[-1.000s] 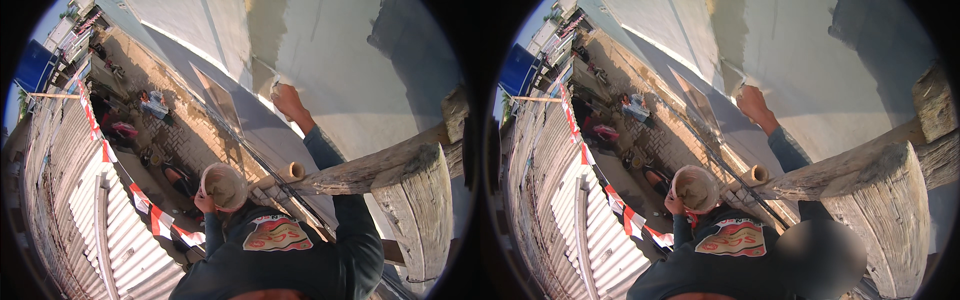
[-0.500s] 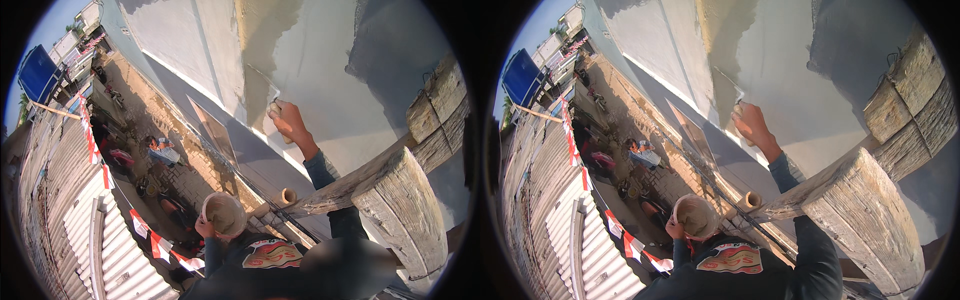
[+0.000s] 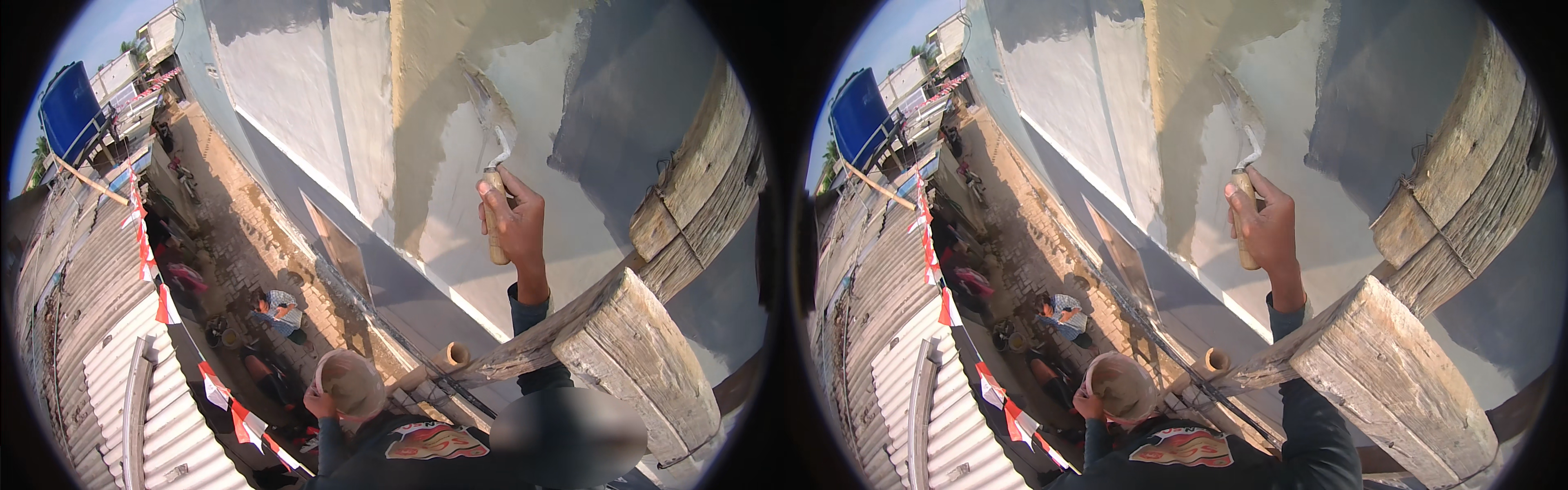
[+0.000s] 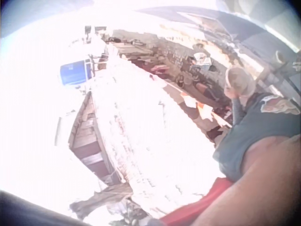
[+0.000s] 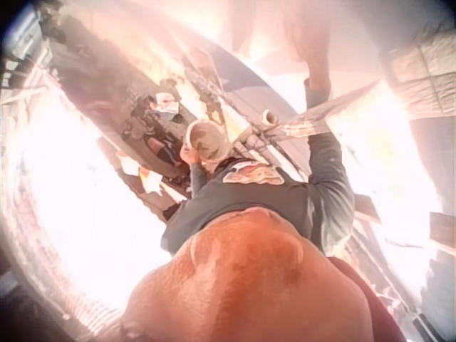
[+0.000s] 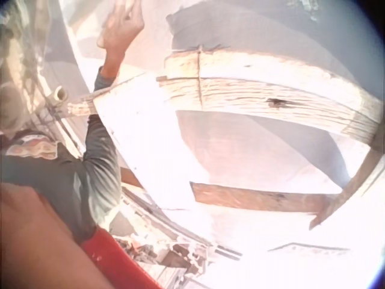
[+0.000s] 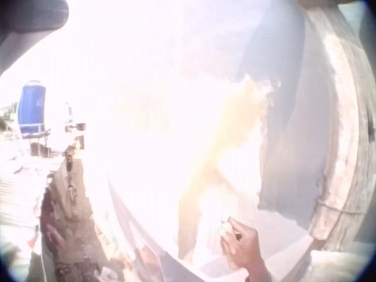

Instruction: The person applies and smooths plaster onto an exterior wall using a trowel while holding a container of plaster mixture.

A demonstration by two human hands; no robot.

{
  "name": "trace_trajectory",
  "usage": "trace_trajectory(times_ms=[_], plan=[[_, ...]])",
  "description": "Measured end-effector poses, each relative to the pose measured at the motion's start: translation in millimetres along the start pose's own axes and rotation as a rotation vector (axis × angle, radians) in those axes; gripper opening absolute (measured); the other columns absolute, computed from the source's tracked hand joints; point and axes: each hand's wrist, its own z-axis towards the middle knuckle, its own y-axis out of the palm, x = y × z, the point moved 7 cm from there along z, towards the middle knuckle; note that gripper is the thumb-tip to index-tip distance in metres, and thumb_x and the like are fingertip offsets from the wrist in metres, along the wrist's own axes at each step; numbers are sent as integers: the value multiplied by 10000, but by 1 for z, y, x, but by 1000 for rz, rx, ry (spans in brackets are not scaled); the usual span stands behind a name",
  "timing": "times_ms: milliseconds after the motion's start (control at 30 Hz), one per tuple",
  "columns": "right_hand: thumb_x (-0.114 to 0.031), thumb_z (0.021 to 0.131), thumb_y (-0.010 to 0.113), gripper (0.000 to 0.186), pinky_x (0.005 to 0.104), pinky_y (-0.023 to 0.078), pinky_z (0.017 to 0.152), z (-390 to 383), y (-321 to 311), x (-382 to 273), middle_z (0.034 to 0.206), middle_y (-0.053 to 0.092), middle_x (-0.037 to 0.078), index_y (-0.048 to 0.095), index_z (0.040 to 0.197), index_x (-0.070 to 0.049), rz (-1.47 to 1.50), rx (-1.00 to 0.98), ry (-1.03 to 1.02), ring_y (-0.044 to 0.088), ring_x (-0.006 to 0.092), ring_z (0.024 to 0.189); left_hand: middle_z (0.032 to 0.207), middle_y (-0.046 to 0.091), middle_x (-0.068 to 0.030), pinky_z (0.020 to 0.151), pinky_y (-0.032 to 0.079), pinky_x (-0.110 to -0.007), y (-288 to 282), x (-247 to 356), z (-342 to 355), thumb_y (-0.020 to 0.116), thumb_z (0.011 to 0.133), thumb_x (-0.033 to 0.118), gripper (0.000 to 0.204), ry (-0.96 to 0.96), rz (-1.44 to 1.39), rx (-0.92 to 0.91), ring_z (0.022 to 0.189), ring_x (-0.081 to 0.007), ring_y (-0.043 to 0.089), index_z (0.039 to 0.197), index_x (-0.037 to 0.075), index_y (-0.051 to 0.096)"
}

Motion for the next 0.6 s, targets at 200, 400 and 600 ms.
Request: trace_trajectory(times_ms=[200,400,600], plan=[[-123,904,653,350,257,474,443,11,-10,21,770,608,56,612,1174,95,94,-64,133,569,100,568,888,727,-96,747,524,-295,8,28,-8,451,688,-96,442,-5,54,4,807,-141,664,1043,-54,711],[-126,902,648,298,252,467,435,10,-13,-16,835,629,78,631,1122,74,215,14,-13,577,111,571,941,720,-102,778,522,-290,6,30,-8,427,694,-114,480,19,-42,-10,842,-150,665,1085,-60,700],[-116,908,607,203,248,449,428,26,1,73,833,618,75,638,1018,51,268,-221,309,573,118,575,911,713,-38,747,513,-271,23,47,-12,546,794,-70,299,-16,77,-29,797,-118,639,1047,-54,706]])
